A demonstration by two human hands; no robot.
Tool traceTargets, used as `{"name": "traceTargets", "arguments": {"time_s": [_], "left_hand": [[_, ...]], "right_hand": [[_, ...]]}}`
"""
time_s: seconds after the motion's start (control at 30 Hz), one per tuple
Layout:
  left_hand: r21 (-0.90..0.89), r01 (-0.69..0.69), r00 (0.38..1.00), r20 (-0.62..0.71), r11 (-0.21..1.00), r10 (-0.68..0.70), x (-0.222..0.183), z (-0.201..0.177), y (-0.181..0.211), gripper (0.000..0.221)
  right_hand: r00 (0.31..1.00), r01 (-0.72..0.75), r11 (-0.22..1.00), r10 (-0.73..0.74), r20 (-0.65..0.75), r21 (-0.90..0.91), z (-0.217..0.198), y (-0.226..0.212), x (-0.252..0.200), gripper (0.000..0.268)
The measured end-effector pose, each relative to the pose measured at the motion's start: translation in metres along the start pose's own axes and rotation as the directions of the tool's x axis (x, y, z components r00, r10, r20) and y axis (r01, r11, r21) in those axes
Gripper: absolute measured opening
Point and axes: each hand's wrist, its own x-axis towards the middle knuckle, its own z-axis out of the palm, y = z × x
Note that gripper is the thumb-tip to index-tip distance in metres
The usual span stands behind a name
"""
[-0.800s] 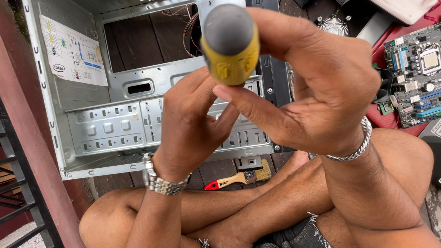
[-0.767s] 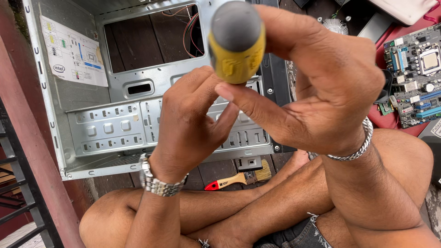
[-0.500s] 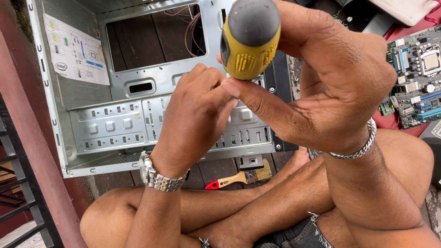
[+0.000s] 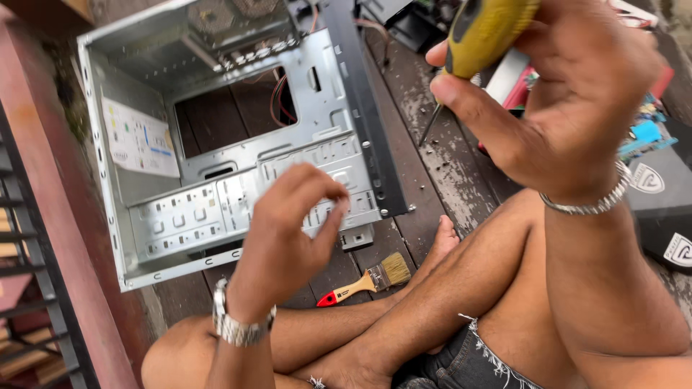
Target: The person removes a CD/DVD drive from a computer case using a screwdriver and then cleans the drive using a brush.
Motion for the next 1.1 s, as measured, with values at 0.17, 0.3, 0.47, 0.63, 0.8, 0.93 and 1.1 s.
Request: {"name": "traceTargets", "arguments": {"time_s": [0.17,0.3,0.47,0.63,0.8,0.93,1.1], "left_hand": [[-0.129,-0.019,0.988,0.151,0.992,0.038,-0.010,0.077,0.056,0.005],[0.049,0.014,0.987,0.158,0.999,-0.022,-0.040,0.180,0.046,0.025],[0.359,0.027,0.984,0.156,0.933,-0.088,-0.054,0.261,-0.006,0.014],[0.505,0.220,0.939,0.123,0.834,-0.322,-0.066,0.300,-0.045,0.014],[0.603,0.175,0.950,0.103,0.778,-0.294,-0.088,0.331,-0.101,0.007],[0.636,0.179,0.942,0.109,0.750,-0.317,-0.075,0.327,-0.093,0.003],[0.592,0.200,0.944,0.098,0.780,-0.316,-0.068,0.340,-0.123,0.004]], "right_hand": [[0.984,-0.176,0.974,0.173,-0.035,-0.141,-0.008,0.057,-0.069,0.041],[0.948,-0.279,0.937,0.304,0.098,-0.212,0.004,0.121,-0.129,0.041],[0.952,-0.296,0.940,0.305,0.025,-0.171,0.009,0.143,-0.122,0.045],[0.916,-0.381,0.902,0.399,0.053,-0.201,0.020,0.155,-0.122,0.047],[0.817,-0.438,0.826,0.531,0.227,-0.356,0.028,0.160,-0.127,0.048],[0.815,-0.448,0.833,0.530,0.234,-0.325,0.021,0.152,-0.121,0.041],[0.751,-0.460,0.783,0.595,0.287,-0.420,0.018,0.156,-0.118,0.040]]}}
